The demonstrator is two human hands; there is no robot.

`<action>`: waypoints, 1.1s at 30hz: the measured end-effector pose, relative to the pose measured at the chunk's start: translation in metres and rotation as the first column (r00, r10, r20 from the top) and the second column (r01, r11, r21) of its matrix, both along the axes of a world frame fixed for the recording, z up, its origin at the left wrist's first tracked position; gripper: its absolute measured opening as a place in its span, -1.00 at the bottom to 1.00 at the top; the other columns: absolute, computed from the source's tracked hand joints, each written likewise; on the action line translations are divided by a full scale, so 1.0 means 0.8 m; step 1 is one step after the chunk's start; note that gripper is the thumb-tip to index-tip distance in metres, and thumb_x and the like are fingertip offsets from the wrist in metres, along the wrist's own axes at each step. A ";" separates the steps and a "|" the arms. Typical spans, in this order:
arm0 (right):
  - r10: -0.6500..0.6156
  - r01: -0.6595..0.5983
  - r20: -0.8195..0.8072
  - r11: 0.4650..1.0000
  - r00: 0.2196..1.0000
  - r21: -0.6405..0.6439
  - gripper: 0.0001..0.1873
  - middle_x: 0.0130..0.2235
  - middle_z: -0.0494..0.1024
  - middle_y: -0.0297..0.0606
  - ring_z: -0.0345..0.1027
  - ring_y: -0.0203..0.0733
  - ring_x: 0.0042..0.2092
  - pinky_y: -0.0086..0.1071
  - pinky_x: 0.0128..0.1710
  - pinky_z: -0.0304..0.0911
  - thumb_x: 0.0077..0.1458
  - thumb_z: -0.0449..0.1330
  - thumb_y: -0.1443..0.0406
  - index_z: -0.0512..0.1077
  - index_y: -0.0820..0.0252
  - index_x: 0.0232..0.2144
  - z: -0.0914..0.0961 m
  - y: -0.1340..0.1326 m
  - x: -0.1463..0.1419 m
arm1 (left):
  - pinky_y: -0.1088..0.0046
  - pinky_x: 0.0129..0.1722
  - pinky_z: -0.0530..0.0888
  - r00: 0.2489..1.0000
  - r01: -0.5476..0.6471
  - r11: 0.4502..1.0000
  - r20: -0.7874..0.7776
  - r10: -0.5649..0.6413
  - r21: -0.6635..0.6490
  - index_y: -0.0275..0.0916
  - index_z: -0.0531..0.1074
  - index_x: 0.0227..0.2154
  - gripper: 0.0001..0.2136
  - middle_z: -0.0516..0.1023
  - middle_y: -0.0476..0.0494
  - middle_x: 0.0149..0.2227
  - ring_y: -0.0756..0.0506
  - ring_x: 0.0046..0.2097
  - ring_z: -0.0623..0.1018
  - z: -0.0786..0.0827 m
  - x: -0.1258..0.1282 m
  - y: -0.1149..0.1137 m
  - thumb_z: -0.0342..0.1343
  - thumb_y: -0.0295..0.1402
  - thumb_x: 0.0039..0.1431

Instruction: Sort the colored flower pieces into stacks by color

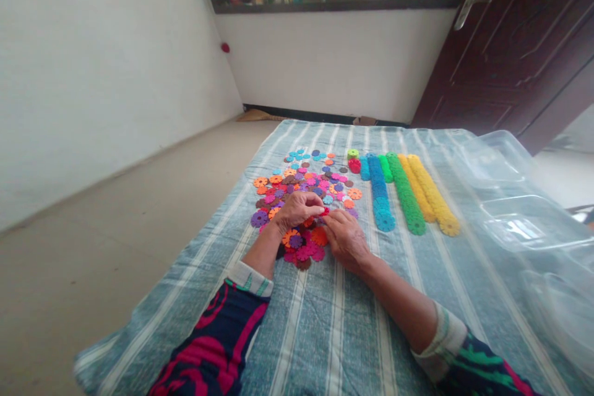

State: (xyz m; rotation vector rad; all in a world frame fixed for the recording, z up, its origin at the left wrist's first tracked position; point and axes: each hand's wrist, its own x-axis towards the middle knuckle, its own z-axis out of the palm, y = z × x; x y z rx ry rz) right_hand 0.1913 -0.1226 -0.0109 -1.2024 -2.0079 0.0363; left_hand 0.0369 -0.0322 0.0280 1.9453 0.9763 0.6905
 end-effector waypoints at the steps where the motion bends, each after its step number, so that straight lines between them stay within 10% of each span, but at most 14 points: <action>1: -0.001 0.001 -0.006 1.000 1.000 -0.001 -0.77 -0.22 0.47 -0.16 0.27 -0.12 -0.13 -0.21 -0.08 0.25 0.24 -0.03 0.34 0.44 0.20 -0.26 0.001 0.000 0.000 | 0.57 -0.45 0.36 1.000 0.014 1.000 0.002 -0.014 -0.013 -0.32 0.51 -0.49 -0.84 0.49 0.00 -0.53 0.05 -0.46 0.42 0.000 0.000 0.000 0.17 -0.31 -0.08; 33: -0.290 0.297 -0.110 0.953 0.951 0.054 -0.75 -0.40 0.52 -0.22 0.36 -0.19 -0.35 -0.36 -0.27 0.19 0.21 -0.02 0.34 0.47 0.18 -0.24 0.000 0.010 0.012 | 0.54 -0.40 0.43 0.996 0.002 0.978 0.084 0.016 -0.208 -0.32 0.51 -0.47 -0.82 0.57 -0.04 -0.47 0.01 -0.43 0.52 0.017 0.026 -0.024 0.28 -0.34 -0.17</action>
